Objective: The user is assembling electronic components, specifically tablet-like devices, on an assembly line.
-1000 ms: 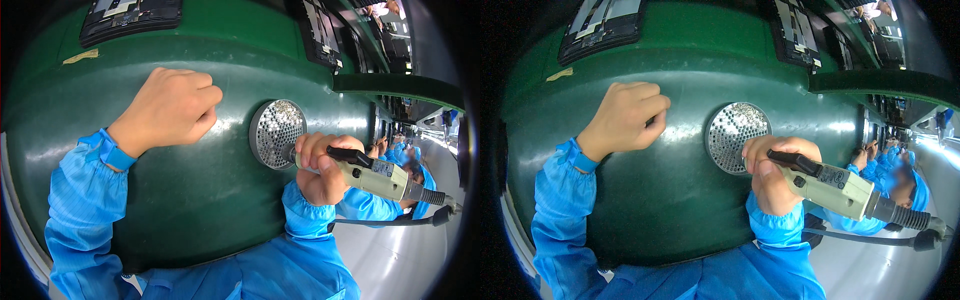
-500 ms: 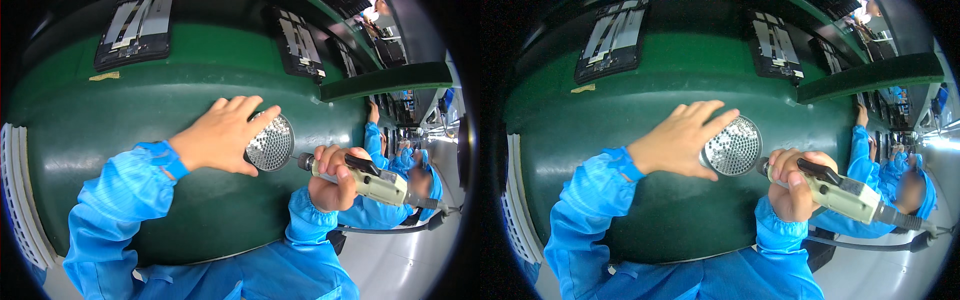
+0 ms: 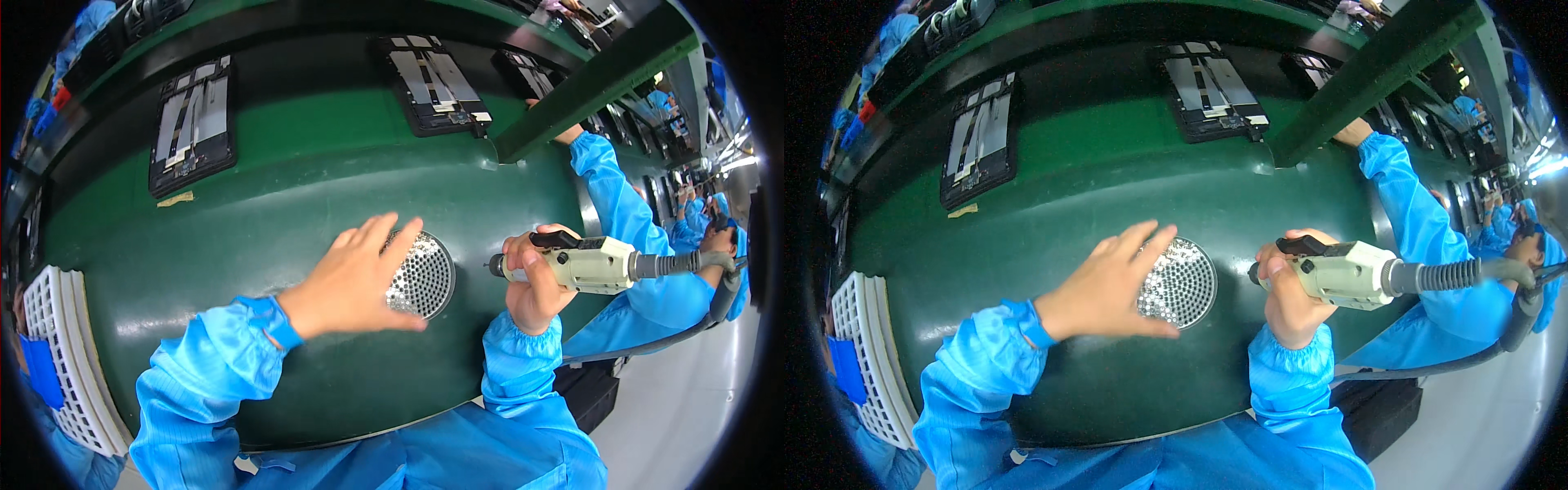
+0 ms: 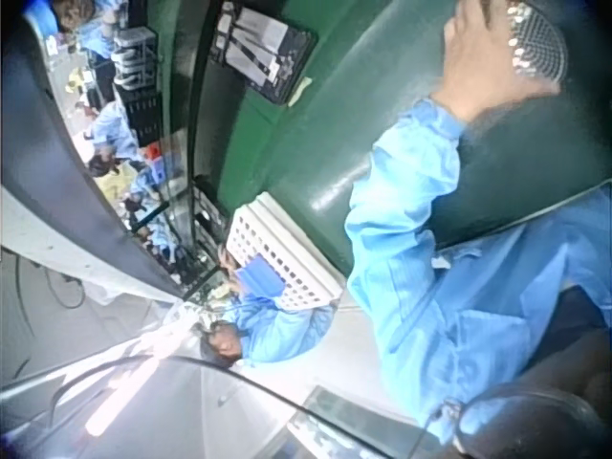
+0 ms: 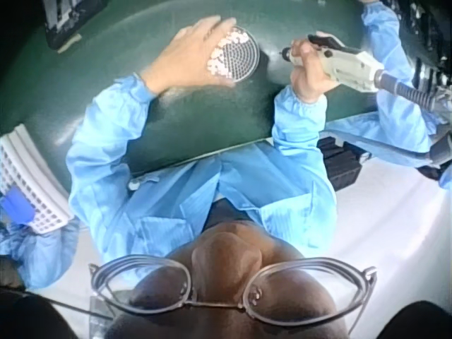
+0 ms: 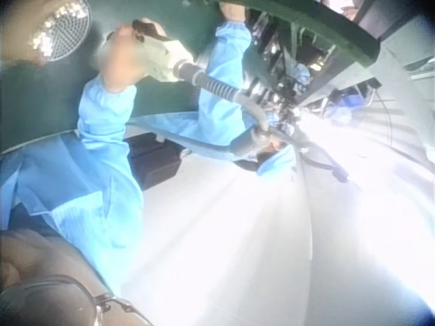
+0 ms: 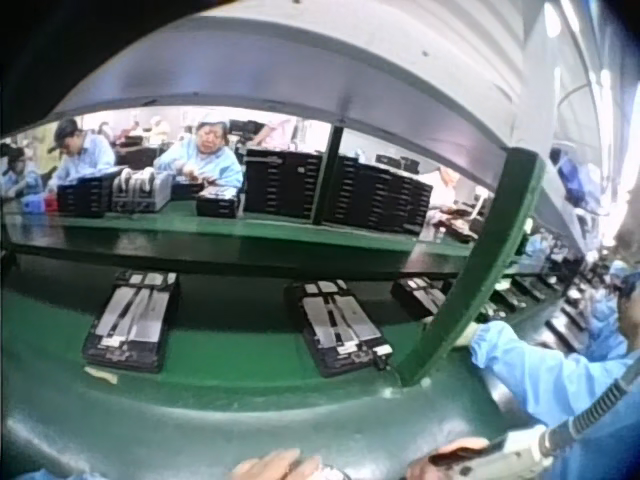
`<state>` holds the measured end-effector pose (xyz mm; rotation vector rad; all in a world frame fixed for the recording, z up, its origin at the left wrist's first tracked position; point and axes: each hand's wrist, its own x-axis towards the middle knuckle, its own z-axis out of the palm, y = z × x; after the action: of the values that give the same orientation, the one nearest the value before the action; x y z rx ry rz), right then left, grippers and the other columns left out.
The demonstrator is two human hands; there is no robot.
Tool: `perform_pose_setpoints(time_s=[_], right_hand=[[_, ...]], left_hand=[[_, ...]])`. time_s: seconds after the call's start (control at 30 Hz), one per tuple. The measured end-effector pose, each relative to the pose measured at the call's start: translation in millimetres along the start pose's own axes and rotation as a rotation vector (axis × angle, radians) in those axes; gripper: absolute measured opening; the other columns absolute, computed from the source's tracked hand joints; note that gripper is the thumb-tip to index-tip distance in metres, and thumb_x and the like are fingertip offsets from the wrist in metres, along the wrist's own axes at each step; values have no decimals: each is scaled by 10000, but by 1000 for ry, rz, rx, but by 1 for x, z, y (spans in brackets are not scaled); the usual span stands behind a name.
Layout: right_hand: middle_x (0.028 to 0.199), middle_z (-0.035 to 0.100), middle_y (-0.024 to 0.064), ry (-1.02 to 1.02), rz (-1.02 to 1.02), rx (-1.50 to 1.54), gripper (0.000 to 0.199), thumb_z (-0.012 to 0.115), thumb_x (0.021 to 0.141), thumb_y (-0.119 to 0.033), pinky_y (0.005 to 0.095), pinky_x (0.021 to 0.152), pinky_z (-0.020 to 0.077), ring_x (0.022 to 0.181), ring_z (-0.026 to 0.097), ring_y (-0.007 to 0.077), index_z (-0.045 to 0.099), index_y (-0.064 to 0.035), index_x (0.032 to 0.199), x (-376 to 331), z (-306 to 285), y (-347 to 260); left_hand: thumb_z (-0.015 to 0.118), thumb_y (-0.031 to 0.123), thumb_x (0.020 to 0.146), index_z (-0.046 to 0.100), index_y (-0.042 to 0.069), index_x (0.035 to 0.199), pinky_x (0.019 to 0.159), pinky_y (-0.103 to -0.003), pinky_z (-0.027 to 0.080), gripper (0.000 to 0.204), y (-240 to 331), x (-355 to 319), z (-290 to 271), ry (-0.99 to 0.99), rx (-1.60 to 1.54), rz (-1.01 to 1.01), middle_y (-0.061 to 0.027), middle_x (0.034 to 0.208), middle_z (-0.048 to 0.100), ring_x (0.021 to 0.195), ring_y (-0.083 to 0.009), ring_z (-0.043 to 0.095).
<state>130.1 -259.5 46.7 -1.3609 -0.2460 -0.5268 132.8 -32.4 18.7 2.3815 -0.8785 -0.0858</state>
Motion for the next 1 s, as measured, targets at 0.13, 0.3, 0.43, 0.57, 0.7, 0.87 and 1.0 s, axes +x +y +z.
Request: perform_pose_setpoints(time_s=[0.13, 0.3, 0.43, 0.57, 0.7, 0.87, 1.0], right_hand=[[687, 543, 88, 9, -5, -75, 295, 573, 756, 28, 374, 627, 471, 564, 517, 175, 518, 11, 1045, 2, -6, -1], [694, 557, 90, 49, 24, -131, 311, 560, 737, 61, 366, 606, 496, 551, 530, 171, 511, 16, 1041, 7, -6, 11], [744, 581, 96, 70, 91, -122, 301, 583, 739, 76, 317, 632, 503, 635, 575, 164, 525, 21, 1029, 7, -15, 13], [706, 570, 109, 84, 53, -172, 292, 561, 752, 58, 331, 609, 494, 575, 548, 173, 510, 12, 1036, 9, -16, 14], [716, 578, 114, 58, 19, -205, 289, 559, 747, 60, 325, 604, 495, 572, 549, 171, 512, 15, 1029, 8, -24, 24], [731, 577, 108, 44, 11, -238, 291, 556, 740, 60, 305, 572, 492, 597, 572, 174, 513, 18, 1025, 8, -24, 24], [761, 574, 103, 72, -3, -193, 289, 562, 737, 66, 302, 564, 494, 607, 582, 176, 516, 16, 1018, 9, -22, 26]], left_hand=[[701, 324, 773, 441, -51, 1268, 1008, -459, 402, 673, -28, 68, -6, 250, -85, -82, -299, 1304, 420, 1229, -435, 427], [697, 293, 777, 496, -31, 1234, 1018, -440, 400, 595, -75, 161, 12, 424, 203, -116, -254, 1308, 428, 1222, -431, 432], [729, 345, 759, 521, 27, 1216, 975, -472, 442, 594, -91, 199, 13, 351, 423, -132, -237, 1299, 441, 1208, -452, 439], [676, 265, 822, 478, 71, 1279, 832, -540, 528, 535, -105, 208, 3, 164, 494, -45, -253, 1292, 428, 1177, -531, 457], [625, 175, 827, 467, 72, 1287, 783, -504, 548, 497, -103, 208, 3, 253, 685, -32, -255, 1269, 453, 1123, -515, 510], [587, 122, 812, 492, 108, 1271, 776, -581, 496, 469, -96, 212, -3, 328, 763, -112, -174, 1181, 549, 1013, -372, 584], [649, 136, 731, 523, 153, 1232, 876, -654, 393, 517, -105, 220, -13, 546, 916, -115, -74, 1072, 595, 1045, -283, 570]])
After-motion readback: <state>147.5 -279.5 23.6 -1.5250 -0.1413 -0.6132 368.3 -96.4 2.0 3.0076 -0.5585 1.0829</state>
